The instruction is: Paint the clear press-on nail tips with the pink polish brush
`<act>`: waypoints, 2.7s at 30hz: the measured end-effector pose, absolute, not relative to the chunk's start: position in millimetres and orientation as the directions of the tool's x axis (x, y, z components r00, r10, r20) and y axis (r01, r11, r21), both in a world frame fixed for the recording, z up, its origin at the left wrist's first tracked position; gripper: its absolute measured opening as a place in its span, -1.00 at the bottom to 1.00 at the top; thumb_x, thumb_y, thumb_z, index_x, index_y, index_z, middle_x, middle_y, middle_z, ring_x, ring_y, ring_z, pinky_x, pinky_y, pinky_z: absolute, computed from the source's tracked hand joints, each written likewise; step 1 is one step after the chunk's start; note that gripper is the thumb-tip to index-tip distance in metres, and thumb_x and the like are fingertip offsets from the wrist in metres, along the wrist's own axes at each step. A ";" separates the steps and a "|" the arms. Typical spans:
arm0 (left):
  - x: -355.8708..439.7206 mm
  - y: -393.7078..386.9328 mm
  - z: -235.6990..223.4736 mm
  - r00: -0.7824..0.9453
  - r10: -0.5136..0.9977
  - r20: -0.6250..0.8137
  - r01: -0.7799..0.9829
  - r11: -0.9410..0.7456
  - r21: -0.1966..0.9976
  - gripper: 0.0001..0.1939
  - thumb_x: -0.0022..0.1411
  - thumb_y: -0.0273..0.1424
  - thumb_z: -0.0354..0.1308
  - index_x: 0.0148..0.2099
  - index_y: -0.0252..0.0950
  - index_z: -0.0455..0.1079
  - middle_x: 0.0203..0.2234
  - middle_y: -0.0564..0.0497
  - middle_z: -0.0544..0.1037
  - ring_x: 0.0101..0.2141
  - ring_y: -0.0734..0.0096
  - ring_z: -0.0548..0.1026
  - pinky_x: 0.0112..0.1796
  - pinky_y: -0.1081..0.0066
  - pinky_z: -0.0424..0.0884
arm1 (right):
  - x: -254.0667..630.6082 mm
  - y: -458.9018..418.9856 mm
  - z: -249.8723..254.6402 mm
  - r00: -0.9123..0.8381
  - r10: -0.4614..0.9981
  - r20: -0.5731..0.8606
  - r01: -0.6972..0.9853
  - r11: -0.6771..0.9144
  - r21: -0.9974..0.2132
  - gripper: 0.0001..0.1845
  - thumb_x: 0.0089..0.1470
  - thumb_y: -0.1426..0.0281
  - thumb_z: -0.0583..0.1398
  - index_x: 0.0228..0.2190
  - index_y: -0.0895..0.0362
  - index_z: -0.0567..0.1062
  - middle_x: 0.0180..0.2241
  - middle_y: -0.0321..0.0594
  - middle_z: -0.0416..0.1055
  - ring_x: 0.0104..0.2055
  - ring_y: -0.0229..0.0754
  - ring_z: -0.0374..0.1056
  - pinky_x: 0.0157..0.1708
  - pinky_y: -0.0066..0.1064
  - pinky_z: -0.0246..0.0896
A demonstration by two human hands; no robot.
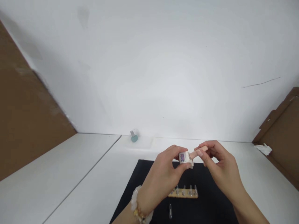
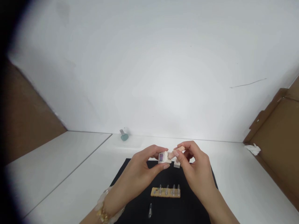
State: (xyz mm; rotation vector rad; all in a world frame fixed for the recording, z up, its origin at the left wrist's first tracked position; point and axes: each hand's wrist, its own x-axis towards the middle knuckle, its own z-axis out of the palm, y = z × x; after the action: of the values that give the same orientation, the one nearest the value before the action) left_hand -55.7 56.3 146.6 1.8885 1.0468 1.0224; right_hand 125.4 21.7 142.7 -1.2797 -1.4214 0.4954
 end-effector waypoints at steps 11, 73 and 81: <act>-58.7 57.0 148.8 0.372 0.917 0.143 0.310 -0.268 0.912 -0.80 0.11 -0.42 0.35 -0.16 -0.15 0.59 -0.38 0.11 0.62 -0.31 0.27 0.54 -0.24 0.32 0.42 | 134.3 27.5 142.8 0.086 0.922 0.377 0.272 0.343 -0.899 -0.74 0.25 0.14 0.29 -0.29 0.07 0.50 -0.40 -0.22 0.59 -0.48 -0.23 0.35 -0.51 -0.43 0.31; -132.5 12.2 8.1 0.169 0.985 0.024 0.577 -0.119 0.808 -0.94 0.12 -0.39 0.20 -0.36 -0.18 0.51 -0.33 -0.03 0.63 -0.20 0.08 0.61 -0.10 0.17 0.50 | 150.6 22.6 157.7 0.184 0.965 0.188 -0.144 0.216 -0.966 -0.62 0.12 0.04 0.39 -0.24 0.09 0.59 -0.44 -0.29 0.51 -0.54 -0.35 0.11 -0.47 -0.44 0.11; -101.5 -15.4 1.6 0.281 0.956 -0.081 0.718 -0.153 0.679 -0.85 0.10 -0.42 0.36 -0.22 -0.17 0.63 -0.28 -0.03 0.59 -0.16 0.06 0.54 0.03 0.04 0.32 | 146.1 20.3 157.9 0.177 0.969 0.173 -0.133 0.198 -0.971 -0.61 0.11 0.03 0.39 -0.25 0.09 0.59 -0.44 -0.28 0.50 -0.54 -0.35 0.10 -0.49 -0.45 0.10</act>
State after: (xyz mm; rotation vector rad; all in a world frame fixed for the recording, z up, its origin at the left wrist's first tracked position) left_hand -101.5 -15.4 1.6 1.9372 1.4989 0.4984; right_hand 146.1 20.3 157.9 -1.0377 -1.0643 1.0212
